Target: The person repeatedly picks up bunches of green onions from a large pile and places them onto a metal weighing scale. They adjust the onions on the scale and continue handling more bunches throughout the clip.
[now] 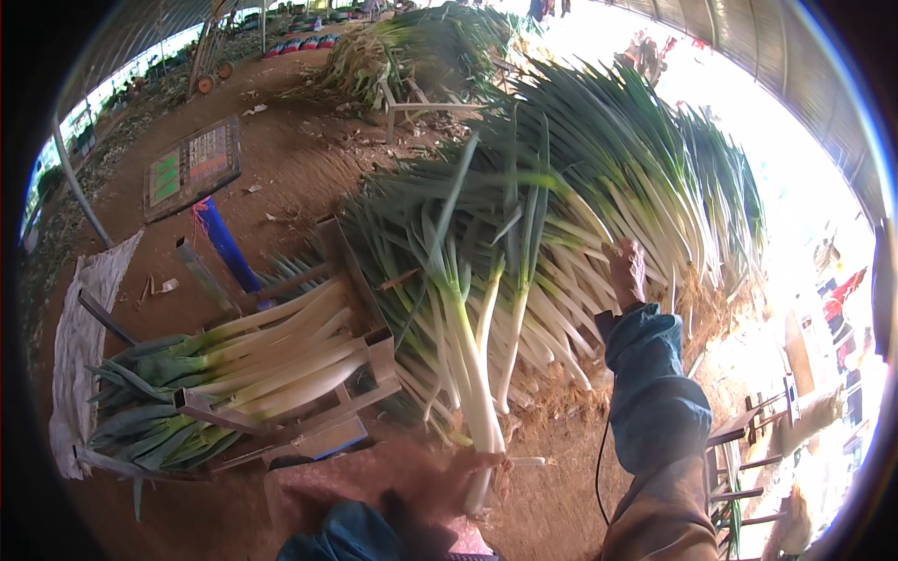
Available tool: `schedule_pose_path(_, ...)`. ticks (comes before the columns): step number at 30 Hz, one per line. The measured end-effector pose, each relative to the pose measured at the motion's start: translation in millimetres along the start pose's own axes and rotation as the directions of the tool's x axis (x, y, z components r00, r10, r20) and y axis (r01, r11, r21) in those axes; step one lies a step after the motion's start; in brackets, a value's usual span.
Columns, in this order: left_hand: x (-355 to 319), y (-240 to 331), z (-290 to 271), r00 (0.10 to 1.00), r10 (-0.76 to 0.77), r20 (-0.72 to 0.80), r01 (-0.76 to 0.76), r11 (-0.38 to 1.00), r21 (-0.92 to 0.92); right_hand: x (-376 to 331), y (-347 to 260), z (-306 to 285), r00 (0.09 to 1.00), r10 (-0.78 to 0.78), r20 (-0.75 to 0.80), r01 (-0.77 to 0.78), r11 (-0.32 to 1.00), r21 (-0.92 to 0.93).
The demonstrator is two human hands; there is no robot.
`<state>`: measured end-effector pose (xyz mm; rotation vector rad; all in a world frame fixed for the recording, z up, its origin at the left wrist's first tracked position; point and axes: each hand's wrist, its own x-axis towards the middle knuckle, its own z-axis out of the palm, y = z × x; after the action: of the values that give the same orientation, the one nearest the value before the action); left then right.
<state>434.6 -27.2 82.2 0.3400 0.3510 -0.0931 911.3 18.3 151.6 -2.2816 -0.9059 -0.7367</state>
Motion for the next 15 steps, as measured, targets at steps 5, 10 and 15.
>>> schedule_pose_path(5,17.5,-24.1,-19.8,0.957,0.283,-0.058,-0.255,0.923,0.289,-135.7,-35.4,-48.7,0.802,-0.199,0.563,-0.267,0.724,0.636)
schedule_pose_path(10,-10.8,-3.2,7.5,0.974,0.066,-0.215,-0.063,0.998,0.022,-278.7,-100.6,-52.4,0.191,-0.450,0.873,-0.982,-0.080,0.174)
schedule_pose_path(15,-45.7,-2.5,43.9,0.903,0.305,-0.301,-0.184,0.911,0.370,-273.3,-141.0,-72.1,0.148,-0.389,0.909,-0.989,-0.071,0.131)
